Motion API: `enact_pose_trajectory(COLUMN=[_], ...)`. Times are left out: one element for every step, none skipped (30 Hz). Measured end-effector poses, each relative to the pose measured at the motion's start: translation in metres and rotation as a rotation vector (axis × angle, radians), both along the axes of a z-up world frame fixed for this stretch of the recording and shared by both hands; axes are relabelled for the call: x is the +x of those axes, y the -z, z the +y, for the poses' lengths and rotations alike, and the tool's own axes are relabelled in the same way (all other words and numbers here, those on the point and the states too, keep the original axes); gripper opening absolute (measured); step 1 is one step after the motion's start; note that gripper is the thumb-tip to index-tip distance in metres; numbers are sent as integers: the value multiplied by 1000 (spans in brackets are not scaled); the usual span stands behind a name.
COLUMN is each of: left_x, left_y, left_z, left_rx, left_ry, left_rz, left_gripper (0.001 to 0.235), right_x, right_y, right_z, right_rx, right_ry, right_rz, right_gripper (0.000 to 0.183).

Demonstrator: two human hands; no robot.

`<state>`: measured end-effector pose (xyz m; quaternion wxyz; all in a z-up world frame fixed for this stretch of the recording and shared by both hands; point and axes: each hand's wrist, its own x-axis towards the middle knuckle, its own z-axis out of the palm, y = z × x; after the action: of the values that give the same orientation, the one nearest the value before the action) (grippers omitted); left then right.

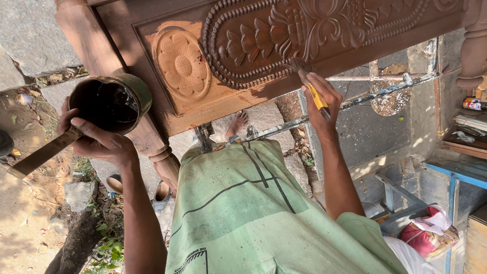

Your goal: The person applies a dark wood stain to a carved wooden headboard using a brush. They repeatedly dip the brush into a container held in the other hand and carefully paint the intricate floral and geometric patterns on the wood surface.

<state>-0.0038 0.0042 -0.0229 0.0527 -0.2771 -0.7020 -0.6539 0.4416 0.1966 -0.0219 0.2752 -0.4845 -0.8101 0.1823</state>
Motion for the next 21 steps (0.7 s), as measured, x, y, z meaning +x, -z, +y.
enact_pose_trajectory(left_x=[1,1,0,0,0,0,0,1,0,1,1,1,1,1,1,0,-1,0,0,1,2], left_y=[0,0,-1,-1,-2,-2,-2,-2,-2,-2,-2,-1,-1,-1,-1,-2,-2,-3,-3,-3,-3], left_z=[-1,-2,-2,-2,-1,-1,-1,-1,-1,-1,-1,-1,-1,-2,-2,-1,-1,0,0,0,-1], left_rx=[-14,-29,-44,-36,-28,-23,-25,-28,-30,-30,-29,-27,-42,-59,-76,-62,-49,-37,-33,-30,-26], left_ry=[-2,-6,-9,-3,4,11,7,3,0,2,4,5,-3,-8,-14,-13,-12,-7,-4,-1,2], left_rz=[4,11,18,21,24,23,27,31,34,29,23,18,25,33,41,44,47,47,40,31,21], left_gripper=[26,26,26,26,26,26,26,26,26,26,26,26,26,26,26,27,27,27,27,26,26], right_x=[-7,-17,-26,-35,-42,-46,-47,-46,-43,-38,-32,-27,-21,-16,-12,-11,-10,-9,-8,-7,-6], right_y=[1,4,7,10,13,16,18,19,20,20,19,18,17,16,15,14,12,10,8,5,1], right_z=[-3,-7,-12,-17,-22,-27,-32,-35,-37,-37,-35,-31,-27,-25,-23,-17,-13,-11,-10,-9,-8], right_rx=[-36,-72,-108,-104,-98,-96,-64,-33,-1,-27,-53,-77,-108,-141,-174,-161,-148,-137,-141,-145,-150], right_ry=[-45,-92,-139,-191,-243,-295,-301,-305,-310,-291,-271,-252,-268,-281,-293,-319,-344,-365,-360,-354,-348], right_rz=[-3,-3,-2,-32,-62,-95,-133,-171,-209,-179,-149,-119,-135,-150,-165,-150,-136,-124,-100,-78,-57], right_gripper=[29,28,27,28,30,31,33,36,39,38,37,37,38,40,42,42,42,41,39,38,36])
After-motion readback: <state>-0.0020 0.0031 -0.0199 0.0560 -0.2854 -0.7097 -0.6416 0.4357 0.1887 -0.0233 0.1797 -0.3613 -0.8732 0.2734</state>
